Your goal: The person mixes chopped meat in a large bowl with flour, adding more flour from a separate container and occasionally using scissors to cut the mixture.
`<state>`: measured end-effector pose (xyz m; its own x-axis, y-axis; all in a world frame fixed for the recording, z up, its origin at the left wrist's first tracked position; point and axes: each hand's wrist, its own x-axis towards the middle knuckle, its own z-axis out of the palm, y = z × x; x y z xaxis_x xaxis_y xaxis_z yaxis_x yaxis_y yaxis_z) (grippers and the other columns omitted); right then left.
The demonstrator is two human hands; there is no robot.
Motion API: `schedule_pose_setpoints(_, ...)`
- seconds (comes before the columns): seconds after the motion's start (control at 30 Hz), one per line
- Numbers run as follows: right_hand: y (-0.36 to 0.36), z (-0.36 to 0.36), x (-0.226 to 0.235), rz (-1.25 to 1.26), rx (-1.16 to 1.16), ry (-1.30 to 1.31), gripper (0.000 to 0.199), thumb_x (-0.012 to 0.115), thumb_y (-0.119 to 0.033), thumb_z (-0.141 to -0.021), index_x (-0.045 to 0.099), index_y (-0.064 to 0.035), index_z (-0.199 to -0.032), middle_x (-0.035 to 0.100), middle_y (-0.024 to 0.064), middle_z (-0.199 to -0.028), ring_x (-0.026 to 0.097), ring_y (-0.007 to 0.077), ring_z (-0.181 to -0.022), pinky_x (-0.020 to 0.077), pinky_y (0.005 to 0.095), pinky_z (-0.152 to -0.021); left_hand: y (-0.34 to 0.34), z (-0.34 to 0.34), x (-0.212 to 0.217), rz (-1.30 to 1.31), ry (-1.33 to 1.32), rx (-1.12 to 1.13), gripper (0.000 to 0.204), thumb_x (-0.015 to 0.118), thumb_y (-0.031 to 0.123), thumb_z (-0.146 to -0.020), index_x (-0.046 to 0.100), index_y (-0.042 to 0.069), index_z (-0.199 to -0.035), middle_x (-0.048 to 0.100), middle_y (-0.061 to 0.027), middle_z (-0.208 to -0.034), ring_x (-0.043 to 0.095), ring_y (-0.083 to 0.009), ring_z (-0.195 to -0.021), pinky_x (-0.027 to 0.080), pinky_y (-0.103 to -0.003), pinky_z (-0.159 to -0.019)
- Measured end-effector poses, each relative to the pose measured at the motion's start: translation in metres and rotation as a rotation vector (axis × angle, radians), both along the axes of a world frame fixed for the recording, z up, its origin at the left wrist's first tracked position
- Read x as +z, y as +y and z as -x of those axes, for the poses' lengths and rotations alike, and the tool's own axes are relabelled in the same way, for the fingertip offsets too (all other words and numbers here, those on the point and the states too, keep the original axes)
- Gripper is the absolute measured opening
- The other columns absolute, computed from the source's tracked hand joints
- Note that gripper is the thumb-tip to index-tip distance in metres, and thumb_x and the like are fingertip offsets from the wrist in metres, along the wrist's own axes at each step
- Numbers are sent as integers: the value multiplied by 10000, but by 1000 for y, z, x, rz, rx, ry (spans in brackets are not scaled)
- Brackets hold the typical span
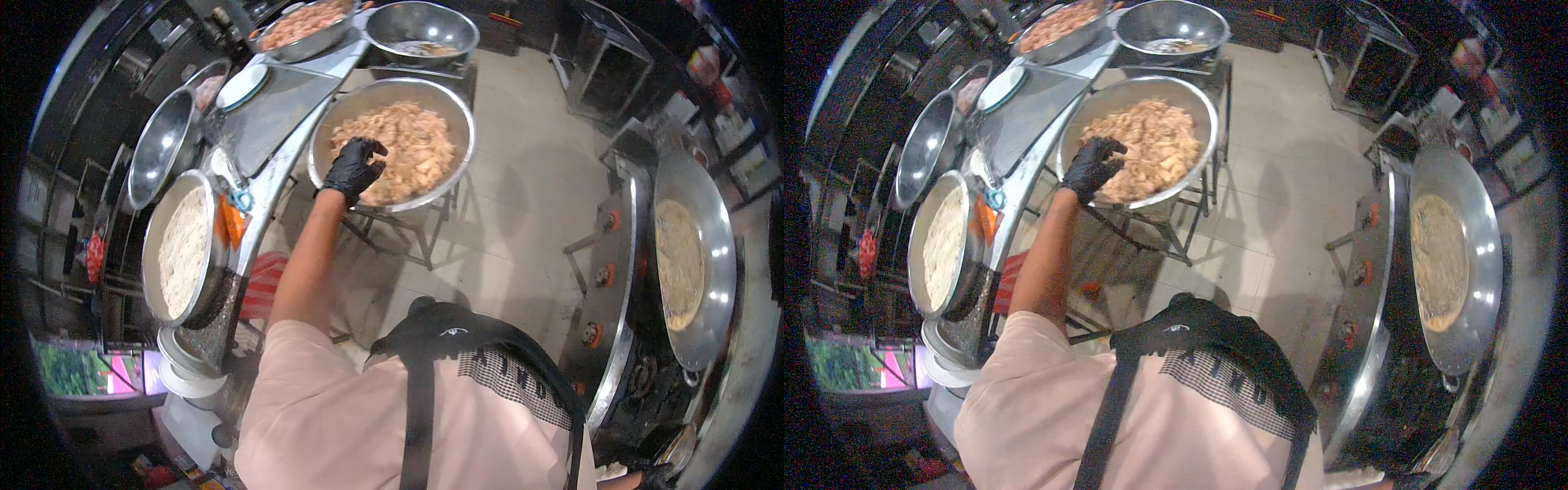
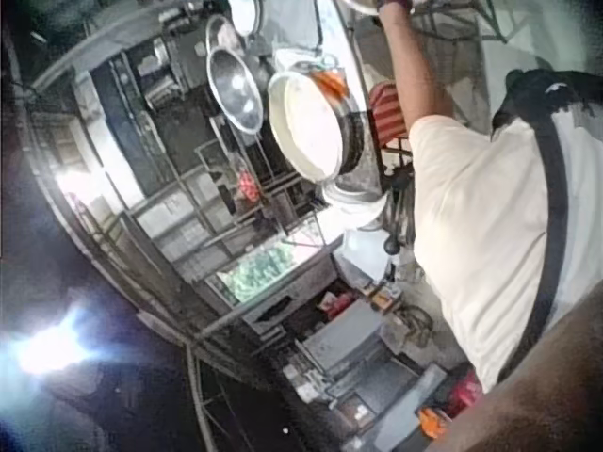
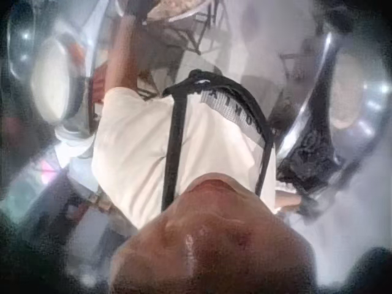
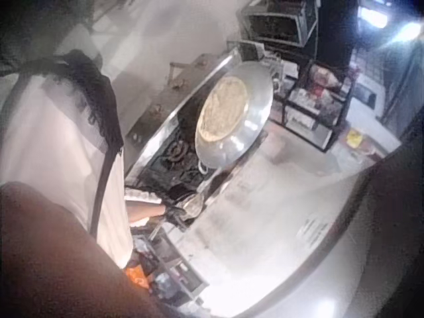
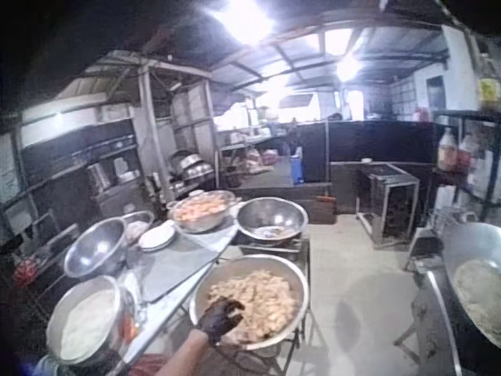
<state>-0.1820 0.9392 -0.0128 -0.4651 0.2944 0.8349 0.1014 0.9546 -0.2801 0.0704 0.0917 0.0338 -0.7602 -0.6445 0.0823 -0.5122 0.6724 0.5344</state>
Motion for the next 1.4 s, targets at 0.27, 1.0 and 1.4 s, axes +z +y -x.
schedule_pose_setpoints(0.27, -212, -5, 79, 114, 369, 208, 312, 541, -195, -893, 585, 22, -1113, 602, 153, -1124, 561, 257, -1026, 444, 337, -888, -43, -28, -24, 113, 42, -144, 406, 658, 110, -756, 555, 130, -1147, 493, -148, -1247, 482, -311, -1148, 397, -390, -962)
schedule_pose_setpoints(1.0, -602, -59, 62, 776, 1679, -780, 241, 510, -78, -893, 572, -7, -1115, 583, 94, -1125, 538, 199, -1048, 398, 320, -939, -21, -41, -21, -184, 433, 197, 160, 568, 57, -814, 636, 30, -956, 589, -135, -942, 573, -287, -939, 446, -355, -869)
schedule_pose_setpoints(1.4, -694, -30, -4, 767, 1685, -903, 527, 603, -50, -827, 399, -73, -1313, 455, 87, -1305, 440, 191, -1157, 407, 308, -911, -99, -27, -65, -208, 161, 421, 445, 568, 324, -869, 503, 35, -1201, 549, -160, -1087, 557, -257, -913, 455, -356, -801)
